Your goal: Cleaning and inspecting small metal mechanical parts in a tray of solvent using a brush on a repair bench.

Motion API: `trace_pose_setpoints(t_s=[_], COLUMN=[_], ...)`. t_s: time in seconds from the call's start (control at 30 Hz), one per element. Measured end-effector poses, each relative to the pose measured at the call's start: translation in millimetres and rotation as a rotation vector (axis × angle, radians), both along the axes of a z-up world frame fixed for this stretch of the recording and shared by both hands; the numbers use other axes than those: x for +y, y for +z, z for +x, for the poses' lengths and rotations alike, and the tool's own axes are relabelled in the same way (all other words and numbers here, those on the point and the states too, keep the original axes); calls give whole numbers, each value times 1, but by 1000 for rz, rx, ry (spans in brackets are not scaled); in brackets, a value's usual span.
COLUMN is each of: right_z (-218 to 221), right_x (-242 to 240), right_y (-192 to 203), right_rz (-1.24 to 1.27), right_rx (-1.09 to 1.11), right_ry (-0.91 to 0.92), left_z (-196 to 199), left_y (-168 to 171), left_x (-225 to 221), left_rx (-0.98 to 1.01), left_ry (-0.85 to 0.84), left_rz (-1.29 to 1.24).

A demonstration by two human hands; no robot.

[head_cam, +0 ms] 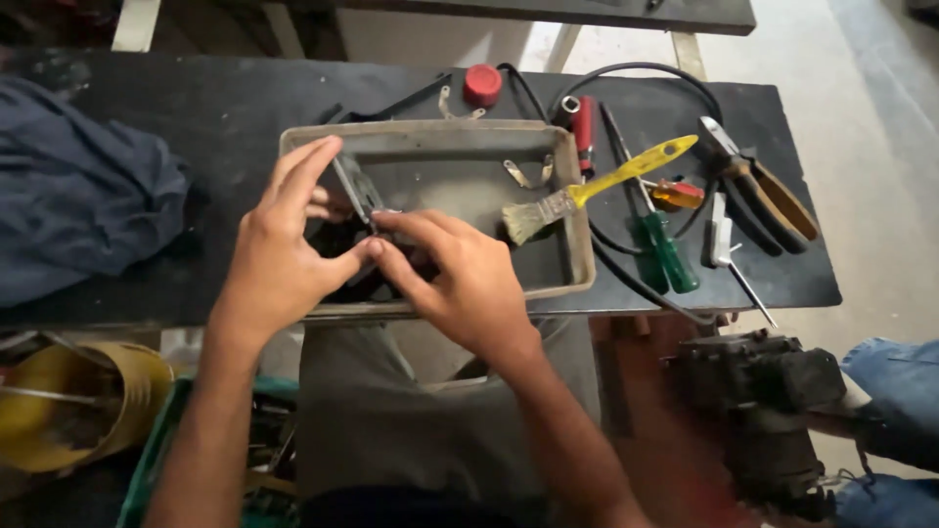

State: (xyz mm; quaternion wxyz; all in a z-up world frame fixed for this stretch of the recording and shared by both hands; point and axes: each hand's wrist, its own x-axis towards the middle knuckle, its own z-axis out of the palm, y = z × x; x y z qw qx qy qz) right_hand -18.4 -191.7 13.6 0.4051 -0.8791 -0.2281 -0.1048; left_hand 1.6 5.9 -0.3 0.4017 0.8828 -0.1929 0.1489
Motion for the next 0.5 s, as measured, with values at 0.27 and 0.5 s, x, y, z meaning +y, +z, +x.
trace_pose_setpoints(t_s=[0.27,0.5], right_z=[-3,-5], right_x=[1,-15], right_y=[3,-8], right_rz=[-1,-6], right_rx=[-87,-30], right_ry=[-30,-33], left_z=[0,-9], left_y=[-1,12], left_x=[0,-21], left_rx=[0,118], left_ry=[-18,-48], left_rz=[-24,-21])
